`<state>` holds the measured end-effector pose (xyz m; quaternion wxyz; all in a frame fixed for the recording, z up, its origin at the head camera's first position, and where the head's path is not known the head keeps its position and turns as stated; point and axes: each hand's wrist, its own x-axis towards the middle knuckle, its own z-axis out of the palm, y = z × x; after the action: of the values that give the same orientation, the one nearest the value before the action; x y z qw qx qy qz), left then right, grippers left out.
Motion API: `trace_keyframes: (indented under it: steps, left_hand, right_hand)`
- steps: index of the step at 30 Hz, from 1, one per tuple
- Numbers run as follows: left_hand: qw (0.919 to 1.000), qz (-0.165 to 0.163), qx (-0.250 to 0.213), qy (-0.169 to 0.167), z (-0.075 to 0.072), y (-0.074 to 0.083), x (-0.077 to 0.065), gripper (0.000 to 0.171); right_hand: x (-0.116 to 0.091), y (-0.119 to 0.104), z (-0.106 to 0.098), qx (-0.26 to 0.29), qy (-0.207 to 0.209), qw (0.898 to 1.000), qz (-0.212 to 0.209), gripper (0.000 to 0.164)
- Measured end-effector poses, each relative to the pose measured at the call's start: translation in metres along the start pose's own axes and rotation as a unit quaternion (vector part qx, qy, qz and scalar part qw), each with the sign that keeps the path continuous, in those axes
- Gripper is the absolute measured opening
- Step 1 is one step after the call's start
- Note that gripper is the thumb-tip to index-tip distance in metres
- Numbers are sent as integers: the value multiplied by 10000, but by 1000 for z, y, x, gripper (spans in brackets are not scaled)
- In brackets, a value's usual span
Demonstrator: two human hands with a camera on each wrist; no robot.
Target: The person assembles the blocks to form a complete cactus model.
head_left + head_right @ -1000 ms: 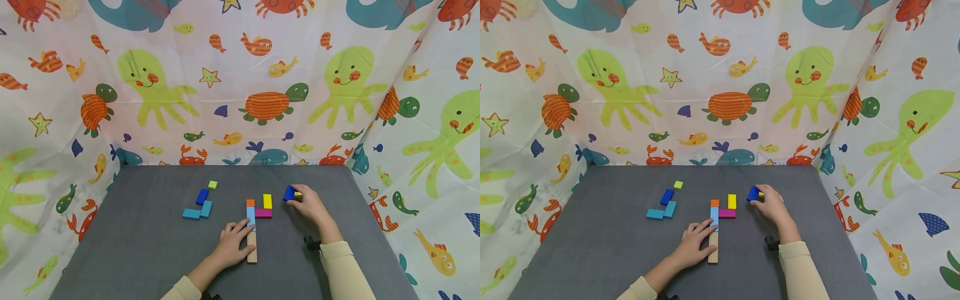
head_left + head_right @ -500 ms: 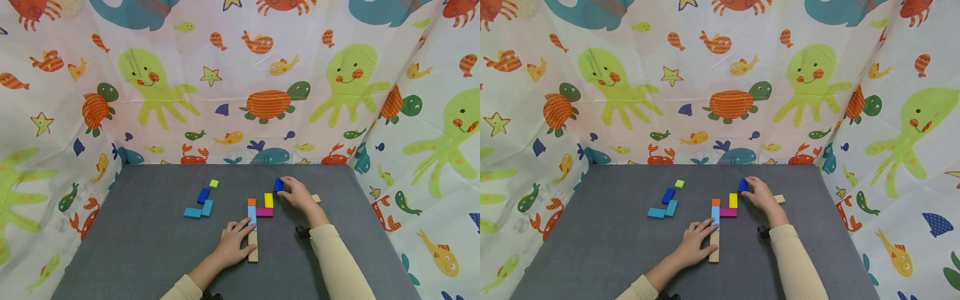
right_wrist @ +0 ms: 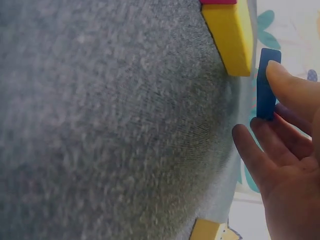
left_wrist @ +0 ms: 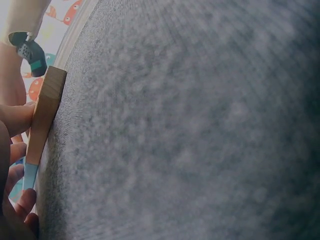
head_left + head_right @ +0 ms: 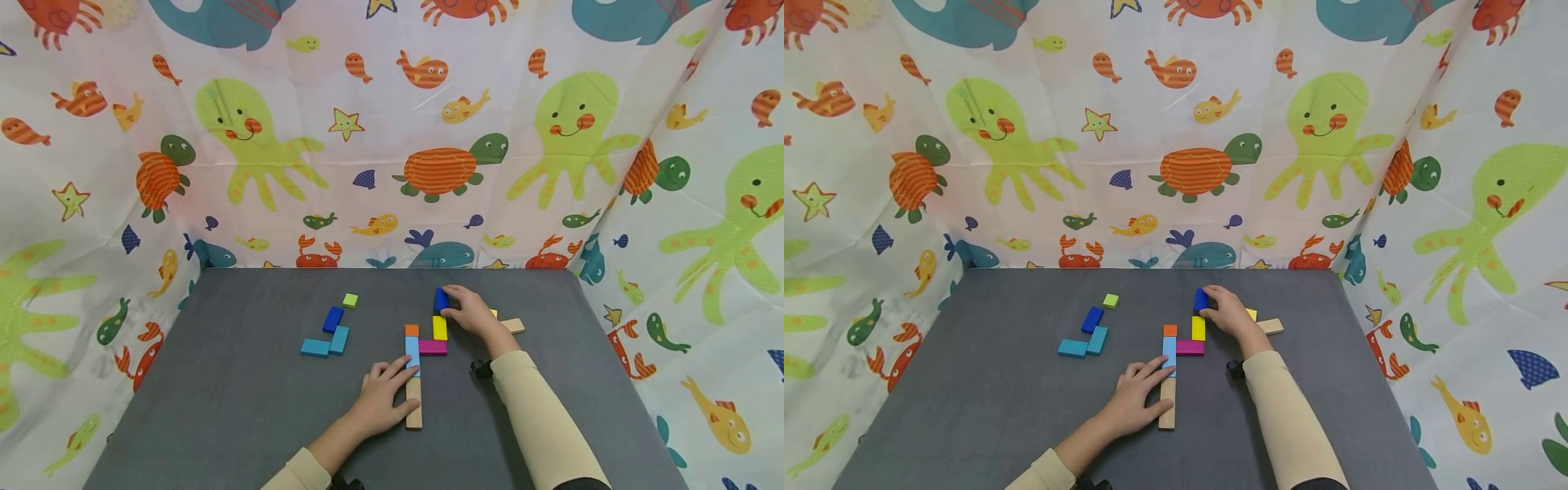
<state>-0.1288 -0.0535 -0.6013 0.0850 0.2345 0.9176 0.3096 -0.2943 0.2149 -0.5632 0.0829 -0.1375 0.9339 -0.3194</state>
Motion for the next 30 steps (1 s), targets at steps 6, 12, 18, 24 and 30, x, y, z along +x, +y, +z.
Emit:
trace_keyframes:
  steps: [6, 12, 18, 24, 30]
  left_hand:
    - [10000, 48, -16, 18, 1, -1, 0, 63]
    - [9999, 116, -57, 62, 2, -3, 0, 63]
    - [9998, 135, -90, 99, 2, -4, 0, 63]
    - [9999, 130, -60, 95, 1, -2, 0, 63]
    - [9999, 90, -53, 59, 1, -2, 0, 63]
  right_hand:
    - [4, 5, 4, -34, -154, 9999, -6, 61]
    - [6, 8, 7, -33, -231, 9997, 25, 61]
    - [6, 9, 8, -59, -263, 9996, -48, 60]
    - [5, 8, 6, 8, -335, 9994, -5, 62]
    - [2, 9, 8, 69, -418, 9991, -7, 62]
